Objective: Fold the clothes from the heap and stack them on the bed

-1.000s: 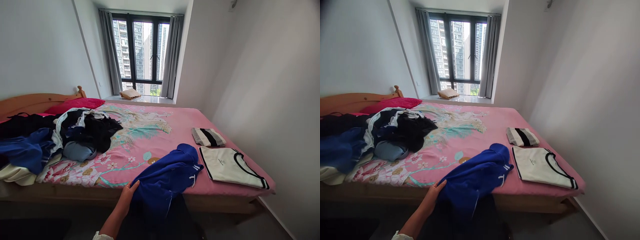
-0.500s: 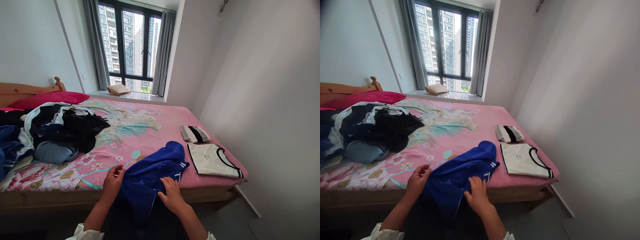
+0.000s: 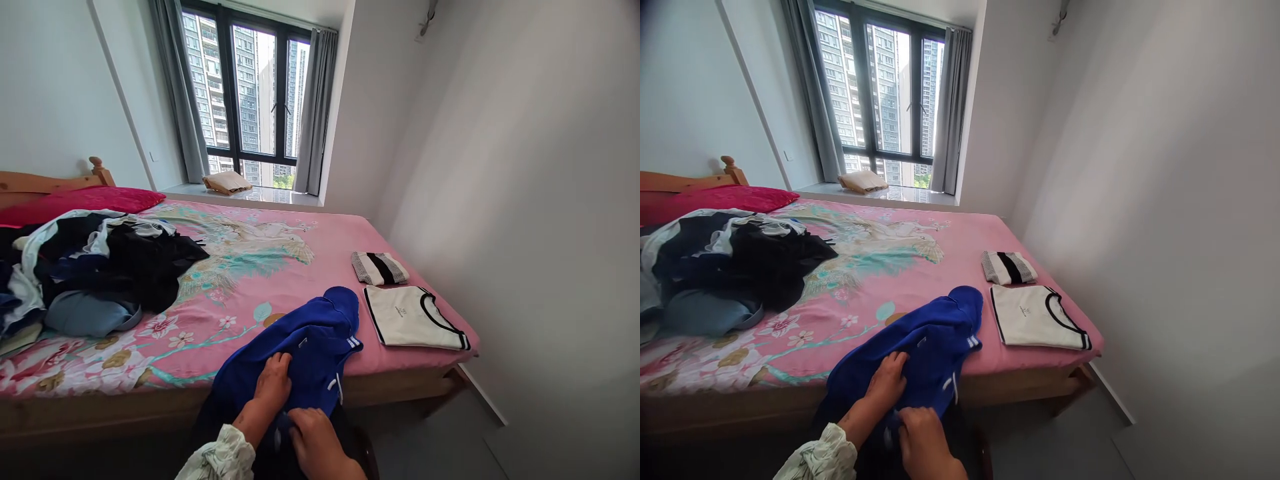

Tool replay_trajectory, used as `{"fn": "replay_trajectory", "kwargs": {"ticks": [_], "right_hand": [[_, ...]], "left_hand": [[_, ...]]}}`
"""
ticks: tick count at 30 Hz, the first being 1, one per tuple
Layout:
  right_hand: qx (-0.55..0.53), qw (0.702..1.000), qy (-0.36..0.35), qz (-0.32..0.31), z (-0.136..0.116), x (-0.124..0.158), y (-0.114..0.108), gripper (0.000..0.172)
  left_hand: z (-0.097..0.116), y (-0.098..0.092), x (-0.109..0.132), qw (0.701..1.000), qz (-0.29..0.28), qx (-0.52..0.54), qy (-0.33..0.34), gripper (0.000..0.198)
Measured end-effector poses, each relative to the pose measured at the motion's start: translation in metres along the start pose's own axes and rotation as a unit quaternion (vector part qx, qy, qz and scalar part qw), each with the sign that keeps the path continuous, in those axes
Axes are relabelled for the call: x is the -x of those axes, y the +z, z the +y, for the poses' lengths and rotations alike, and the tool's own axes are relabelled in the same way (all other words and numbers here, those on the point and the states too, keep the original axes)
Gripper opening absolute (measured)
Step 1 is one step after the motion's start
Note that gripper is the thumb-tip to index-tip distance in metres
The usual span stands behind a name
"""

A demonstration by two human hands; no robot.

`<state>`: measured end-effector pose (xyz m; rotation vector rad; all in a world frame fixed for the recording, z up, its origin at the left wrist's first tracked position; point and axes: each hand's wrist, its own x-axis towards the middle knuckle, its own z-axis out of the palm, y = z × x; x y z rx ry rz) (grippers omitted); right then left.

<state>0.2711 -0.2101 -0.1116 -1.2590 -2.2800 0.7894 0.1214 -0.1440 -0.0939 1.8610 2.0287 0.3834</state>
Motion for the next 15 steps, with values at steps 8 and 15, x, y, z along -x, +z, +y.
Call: {"fn": "replay_trajectory", "kwargs": {"ticks": [8,15], "right_hand": [[-0.007,0.999,0.04,-0.004,-0.004,0.003,-0.001,0.03],[-0.084,0.995,0.057,0.009,0.009,0.004,0.008,0.034]], "left_hand": [[0.003,0.002,-0.004,0.999,-0.019,-0.018,-0.018,0.055],[-0.015,-0.007,-0.006,0.997,-0.05,0.043,-0.041,0.037]]}}
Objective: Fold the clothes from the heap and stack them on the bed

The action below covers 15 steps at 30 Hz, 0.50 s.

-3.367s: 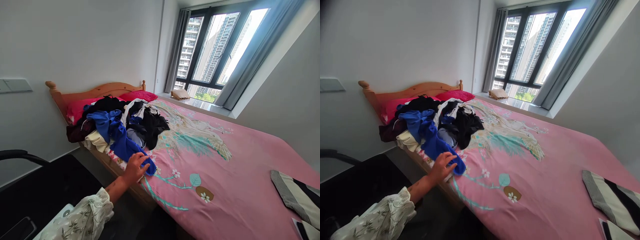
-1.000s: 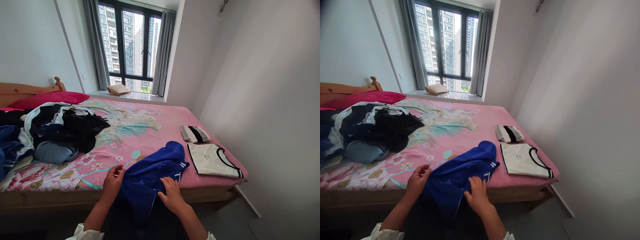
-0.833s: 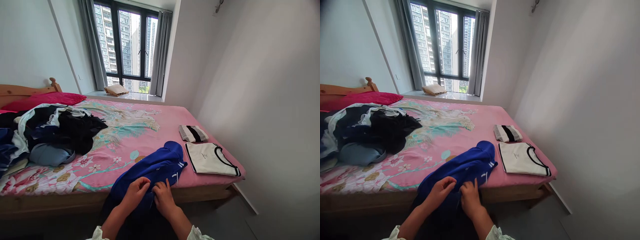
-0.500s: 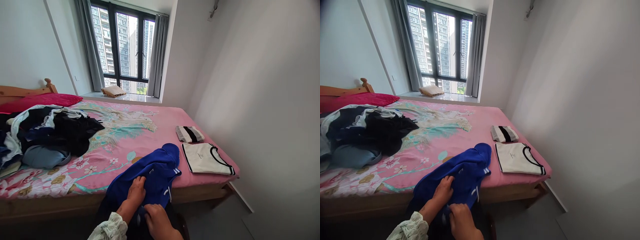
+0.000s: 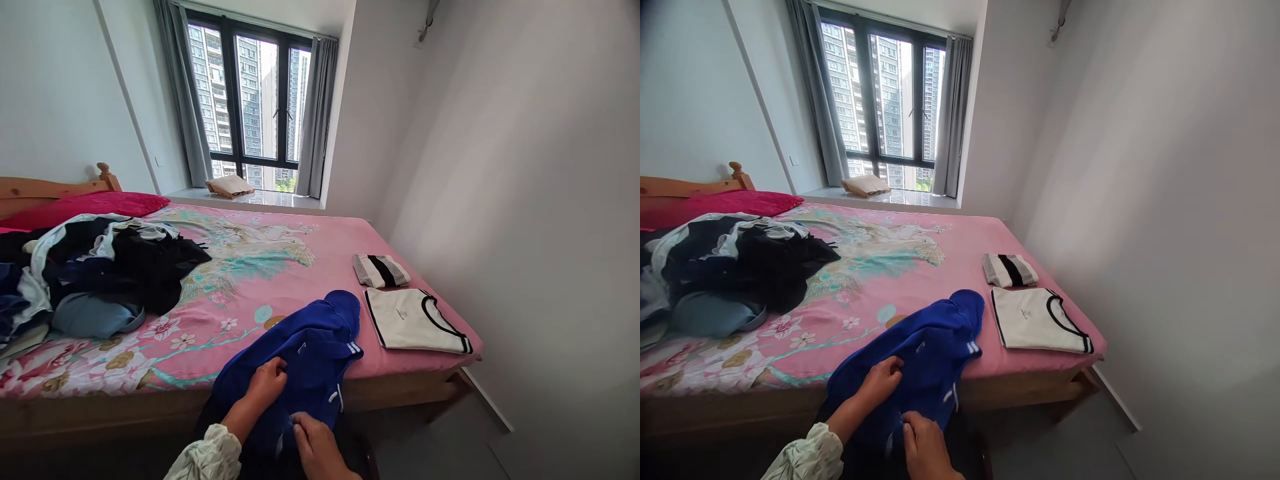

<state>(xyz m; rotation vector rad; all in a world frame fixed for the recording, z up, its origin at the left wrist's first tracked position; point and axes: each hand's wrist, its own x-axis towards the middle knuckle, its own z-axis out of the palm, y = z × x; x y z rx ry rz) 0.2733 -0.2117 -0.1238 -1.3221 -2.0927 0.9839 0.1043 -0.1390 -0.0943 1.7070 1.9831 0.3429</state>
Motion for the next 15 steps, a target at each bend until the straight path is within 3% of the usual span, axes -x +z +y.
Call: {"fn": "replay_trajectory", "kwargs": {"ticks": [4,6,11,15], "right_hand": [[0.026,0.999,0.026,-0.021,-0.003,0.001,0.005,0.035],[0.057,0.997,0.023,-0.049,-0.007,0.003,0.005,0.03],[0.073,0.996,-0.005,-0.044,-0.006,0.012,0.009,0.031],[0.028,0.998,-0.018,-0.052,-0.005,0.016,0.014,0.032]], "left_hand": [[0.01,0.018,0.014,1.0,0.01,-0.004,-0.001,0.08],[0.014,0.025,0.016,1.0,0.014,0.015,-0.01,0.087],[0.003,0.021,0.01,0.987,0.012,0.158,-0.032,0.06],[-0.009,0.012,0.009,0.946,-0.017,0.319,-0.06,0.029]]}}
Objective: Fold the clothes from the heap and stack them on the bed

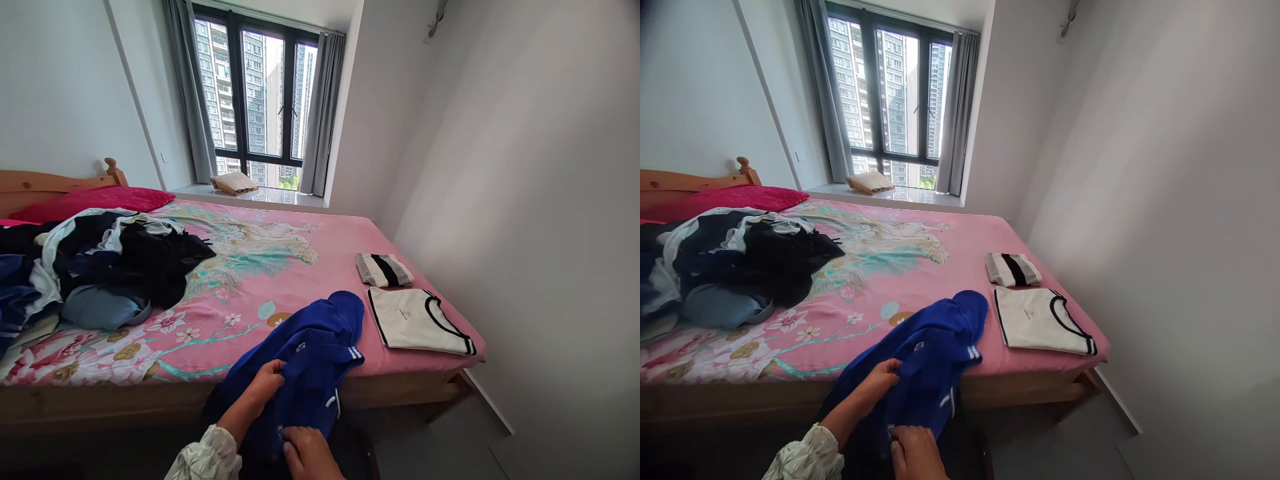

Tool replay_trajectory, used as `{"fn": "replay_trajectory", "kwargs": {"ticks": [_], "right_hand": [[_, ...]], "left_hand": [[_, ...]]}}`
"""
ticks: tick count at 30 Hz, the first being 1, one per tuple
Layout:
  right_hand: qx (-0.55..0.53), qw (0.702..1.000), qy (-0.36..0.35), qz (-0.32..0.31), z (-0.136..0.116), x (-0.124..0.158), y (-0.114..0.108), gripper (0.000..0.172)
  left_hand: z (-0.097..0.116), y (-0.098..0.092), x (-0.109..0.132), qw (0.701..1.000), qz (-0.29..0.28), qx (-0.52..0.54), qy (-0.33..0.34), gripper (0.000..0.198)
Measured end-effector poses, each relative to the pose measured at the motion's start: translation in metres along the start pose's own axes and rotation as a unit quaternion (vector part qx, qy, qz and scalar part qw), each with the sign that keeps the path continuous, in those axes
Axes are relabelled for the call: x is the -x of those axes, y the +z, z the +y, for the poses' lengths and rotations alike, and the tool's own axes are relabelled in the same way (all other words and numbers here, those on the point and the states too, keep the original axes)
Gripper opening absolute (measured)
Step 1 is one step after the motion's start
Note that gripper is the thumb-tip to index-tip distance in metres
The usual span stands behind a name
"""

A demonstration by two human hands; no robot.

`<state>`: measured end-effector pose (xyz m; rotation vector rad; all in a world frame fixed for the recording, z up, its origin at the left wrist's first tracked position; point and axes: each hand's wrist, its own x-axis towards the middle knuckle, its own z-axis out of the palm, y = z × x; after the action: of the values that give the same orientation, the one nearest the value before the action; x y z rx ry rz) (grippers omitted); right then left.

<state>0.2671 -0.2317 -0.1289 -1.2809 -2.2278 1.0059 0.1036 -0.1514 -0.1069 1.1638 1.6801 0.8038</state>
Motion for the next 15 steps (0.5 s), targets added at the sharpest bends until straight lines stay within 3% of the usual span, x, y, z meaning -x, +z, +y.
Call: {"fn": "replay_trajectory", "kwargs": {"ticks": [5,7,9,12,15], "right_hand": [[-0.121,0.991,0.006,0.051,-0.007,-0.001,-0.006,0.034],[-0.147,0.985,0.008,0.086,-0.006,-0.001,-0.007,0.037],[-0.161,0.98,0.002,0.12,-0.003,-0.001,-0.005,0.039],[-0.189,0.972,0.003,0.142,0.001,0.0,0.001,0.044],[-0.221,0.961,0.044,0.157,-0.003,-0.002,0.001,0.051]], "left_hand": [[0.005,-0.006,0.012,0.992,-0.002,0.125,-0.015,0.007],[0.01,-0.005,0.027,0.991,-0.003,0.131,-0.008,0.013],[0.015,-0.002,0.049,0.997,0.003,0.059,0.041,0.022],[0.024,-0.001,0.085,0.981,0.01,-0.162,0.107,0.053],[0.035,-0.002,0.109,0.966,0.003,-0.243,0.091,0.059]]}}
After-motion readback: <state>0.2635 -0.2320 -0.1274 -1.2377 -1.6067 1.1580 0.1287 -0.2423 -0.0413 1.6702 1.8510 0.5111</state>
